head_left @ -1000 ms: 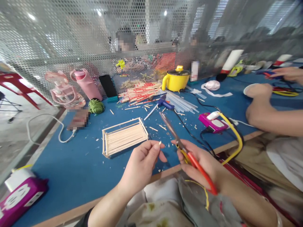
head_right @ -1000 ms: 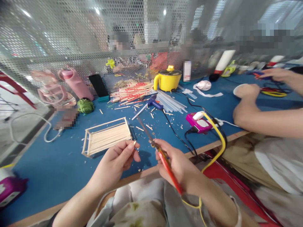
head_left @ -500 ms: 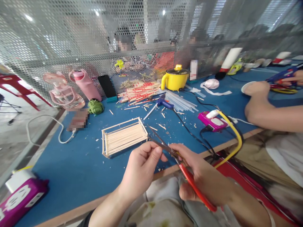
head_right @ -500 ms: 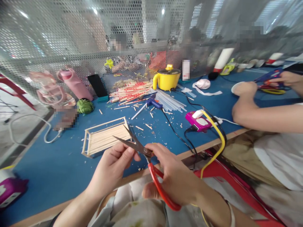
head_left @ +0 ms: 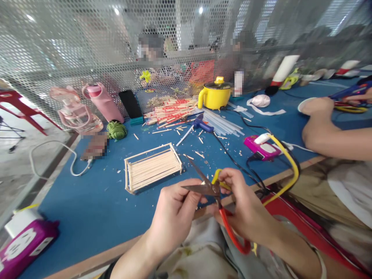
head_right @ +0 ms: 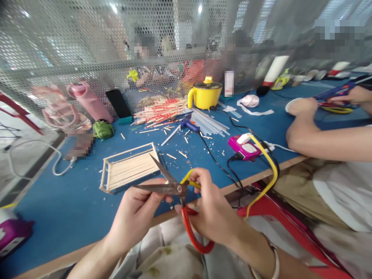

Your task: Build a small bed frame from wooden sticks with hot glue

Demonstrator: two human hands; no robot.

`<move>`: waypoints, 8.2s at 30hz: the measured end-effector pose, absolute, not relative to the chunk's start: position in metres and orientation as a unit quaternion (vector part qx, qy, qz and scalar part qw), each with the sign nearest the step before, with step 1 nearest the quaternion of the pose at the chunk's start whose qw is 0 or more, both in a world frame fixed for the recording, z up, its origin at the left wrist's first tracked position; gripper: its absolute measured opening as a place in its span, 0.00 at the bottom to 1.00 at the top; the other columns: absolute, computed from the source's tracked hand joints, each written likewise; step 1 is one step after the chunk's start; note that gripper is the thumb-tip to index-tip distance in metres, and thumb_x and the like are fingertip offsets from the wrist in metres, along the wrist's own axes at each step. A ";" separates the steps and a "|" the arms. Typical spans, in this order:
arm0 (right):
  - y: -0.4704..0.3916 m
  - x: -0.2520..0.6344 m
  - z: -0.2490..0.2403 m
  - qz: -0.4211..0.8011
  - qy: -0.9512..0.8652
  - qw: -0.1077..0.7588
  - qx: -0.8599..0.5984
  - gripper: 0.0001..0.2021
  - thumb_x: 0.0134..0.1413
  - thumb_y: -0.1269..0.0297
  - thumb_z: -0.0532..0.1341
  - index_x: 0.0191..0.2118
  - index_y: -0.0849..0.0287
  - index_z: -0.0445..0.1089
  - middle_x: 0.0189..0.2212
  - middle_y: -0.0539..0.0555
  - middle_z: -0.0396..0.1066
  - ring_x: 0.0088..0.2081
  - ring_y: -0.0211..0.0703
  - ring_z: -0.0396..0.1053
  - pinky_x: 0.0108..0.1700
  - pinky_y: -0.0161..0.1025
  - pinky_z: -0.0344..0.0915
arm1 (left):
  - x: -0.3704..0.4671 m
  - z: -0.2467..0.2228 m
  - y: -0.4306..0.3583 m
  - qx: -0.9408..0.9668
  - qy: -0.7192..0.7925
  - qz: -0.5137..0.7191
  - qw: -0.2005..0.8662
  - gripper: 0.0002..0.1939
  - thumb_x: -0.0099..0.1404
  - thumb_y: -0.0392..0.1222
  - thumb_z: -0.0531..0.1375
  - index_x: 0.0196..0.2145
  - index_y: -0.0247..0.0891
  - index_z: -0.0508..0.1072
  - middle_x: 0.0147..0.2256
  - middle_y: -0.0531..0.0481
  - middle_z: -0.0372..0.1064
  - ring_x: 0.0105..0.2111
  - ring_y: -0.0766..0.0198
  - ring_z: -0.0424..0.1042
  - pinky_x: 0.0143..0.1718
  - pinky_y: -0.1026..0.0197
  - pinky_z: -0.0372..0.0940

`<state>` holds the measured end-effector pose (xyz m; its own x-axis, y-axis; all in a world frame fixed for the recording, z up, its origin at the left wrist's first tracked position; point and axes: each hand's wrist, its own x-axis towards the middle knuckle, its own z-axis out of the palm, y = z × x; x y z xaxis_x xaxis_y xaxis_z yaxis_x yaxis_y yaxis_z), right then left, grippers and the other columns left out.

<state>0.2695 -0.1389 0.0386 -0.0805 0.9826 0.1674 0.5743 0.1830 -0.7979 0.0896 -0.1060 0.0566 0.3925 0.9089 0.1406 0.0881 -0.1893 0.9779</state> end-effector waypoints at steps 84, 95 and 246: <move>-0.052 0.316 0.054 0.131 -0.656 -0.045 -0.742 0.23 0.44 0.40 0.56 0.21 0.59 0.69 0.23 0.63 0.72 0.29 0.57 0.71 0.28 0.42 0.58 | 0.075 0.048 -0.115 0.717 0.396 0.400 0.410 0.15 0.67 0.37 0.50 0.49 0.42 0.68 0.33 0.50 0.71 0.32 0.67 0.70 0.36 0.65 0.64; -0.051 0.276 0.105 0.204 -0.805 0.067 -0.553 0.17 0.57 0.50 0.52 0.34 0.53 0.73 0.25 0.53 0.73 0.27 0.43 0.69 0.29 0.37 0.61 | 0.048 0.057 -0.102 0.410 0.386 0.592 0.577 0.07 0.60 0.41 0.61 0.31 0.37 0.67 0.32 0.47 0.77 0.33 0.65 0.75 0.37 0.65 0.68; 0.038 0.228 0.018 0.700 -0.393 0.301 -0.515 0.14 0.41 0.74 0.55 0.38 0.60 0.68 0.22 0.49 0.71 0.21 0.35 0.70 0.20 0.31 0.67 | -0.036 0.029 -0.011 0.216 0.524 0.375 0.733 0.14 0.59 0.32 0.60 0.44 0.35 0.72 0.34 0.44 0.76 0.31 0.64 0.76 0.32 0.67 0.71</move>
<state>0.2276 0.0379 0.0184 -0.2888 0.8262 -0.4837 -0.0160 -0.5093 -0.8604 -0.0356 -0.0115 0.0295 0.1691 0.7771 -0.6062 -0.3239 0.6247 0.7105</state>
